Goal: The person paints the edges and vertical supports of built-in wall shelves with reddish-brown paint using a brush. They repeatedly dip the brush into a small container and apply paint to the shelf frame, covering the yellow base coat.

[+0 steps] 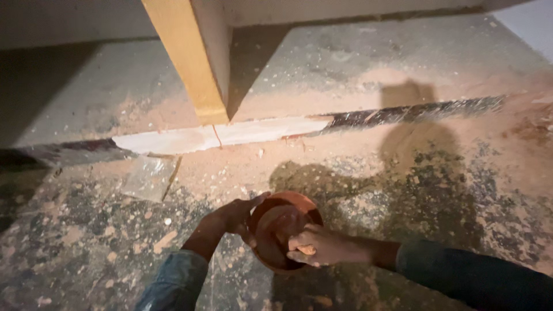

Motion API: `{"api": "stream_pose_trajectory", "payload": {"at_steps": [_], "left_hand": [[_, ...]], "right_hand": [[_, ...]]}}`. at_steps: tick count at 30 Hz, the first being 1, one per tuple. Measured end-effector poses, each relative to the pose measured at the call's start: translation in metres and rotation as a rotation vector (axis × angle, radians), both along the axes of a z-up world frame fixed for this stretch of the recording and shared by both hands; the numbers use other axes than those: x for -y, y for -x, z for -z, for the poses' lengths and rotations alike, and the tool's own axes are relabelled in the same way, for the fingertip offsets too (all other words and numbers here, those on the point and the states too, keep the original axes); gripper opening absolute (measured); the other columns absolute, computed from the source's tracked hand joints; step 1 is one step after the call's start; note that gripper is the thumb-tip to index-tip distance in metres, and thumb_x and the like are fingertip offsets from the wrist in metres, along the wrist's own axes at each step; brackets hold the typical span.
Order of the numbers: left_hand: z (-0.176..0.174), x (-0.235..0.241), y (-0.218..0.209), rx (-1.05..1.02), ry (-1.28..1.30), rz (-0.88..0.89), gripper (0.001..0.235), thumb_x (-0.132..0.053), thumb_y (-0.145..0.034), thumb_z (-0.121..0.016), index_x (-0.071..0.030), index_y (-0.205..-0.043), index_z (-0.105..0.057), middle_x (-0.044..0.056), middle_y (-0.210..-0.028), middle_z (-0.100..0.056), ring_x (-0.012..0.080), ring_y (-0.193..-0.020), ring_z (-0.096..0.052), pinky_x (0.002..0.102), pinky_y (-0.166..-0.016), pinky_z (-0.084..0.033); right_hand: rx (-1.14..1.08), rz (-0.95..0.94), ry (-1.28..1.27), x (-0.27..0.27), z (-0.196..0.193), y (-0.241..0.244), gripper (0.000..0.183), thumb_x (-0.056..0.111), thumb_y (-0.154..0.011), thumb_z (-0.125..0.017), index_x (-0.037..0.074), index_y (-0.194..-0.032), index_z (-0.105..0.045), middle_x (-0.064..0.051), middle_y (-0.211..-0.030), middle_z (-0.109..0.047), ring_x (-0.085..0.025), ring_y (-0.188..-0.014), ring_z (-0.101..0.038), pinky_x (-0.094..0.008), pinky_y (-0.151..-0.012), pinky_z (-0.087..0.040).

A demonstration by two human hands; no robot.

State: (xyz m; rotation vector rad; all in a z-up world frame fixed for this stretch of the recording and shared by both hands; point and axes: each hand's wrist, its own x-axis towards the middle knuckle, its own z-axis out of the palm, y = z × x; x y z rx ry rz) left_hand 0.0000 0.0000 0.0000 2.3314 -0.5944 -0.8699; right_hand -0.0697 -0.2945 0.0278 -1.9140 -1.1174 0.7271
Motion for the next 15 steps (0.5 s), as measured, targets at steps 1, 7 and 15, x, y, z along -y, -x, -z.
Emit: {"api": "stream_pose_trajectory", "payload": {"at_steps": [1,7,15], "left_hand": [[-0.001,-0.002,0.000,0.001,0.034,0.010,0.147,-0.021,-0.047,-0.100,-0.028,-0.165,-0.013,0.017,-0.105,-0.078,0.0290,-0.098,-0.076,0.043,-0.085,-0.059],[0.001,-0.005,-0.001,-0.028,0.068,0.003,0.146,-0.020,-0.046,-0.099,-0.028,-0.166,-0.016,0.015,-0.098,-0.079,0.0296,-0.090,-0.079,0.041,-0.080,-0.060],[0.000,-0.004,0.004,0.042,0.144,0.041,0.143,-0.019,-0.049,-0.100,-0.025,-0.165,-0.017,0.016,-0.098,-0.079,0.0290,-0.091,-0.078,0.041,-0.082,-0.060]], "right_hand": [[-0.010,0.014,-0.012,-0.002,0.003,0.000,0.027,0.025,-0.107,-0.063,0.003,-0.092,-0.068,-0.008,-0.069,-0.070,-0.016,-0.052,-0.068,-0.031,-0.049,-0.055],[-0.081,0.157,0.029,-0.006,0.017,-0.004,0.028,0.025,-0.105,-0.059,0.005,-0.087,-0.063,-0.006,-0.067,-0.064,-0.014,-0.050,-0.063,-0.029,-0.047,-0.055],[0.172,0.113,0.075,-0.003,-0.001,-0.015,0.022,0.024,-0.100,-0.062,0.005,-0.091,-0.066,-0.012,-0.072,-0.066,-0.025,-0.062,-0.067,-0.042,-0.058,-0.053]]}}
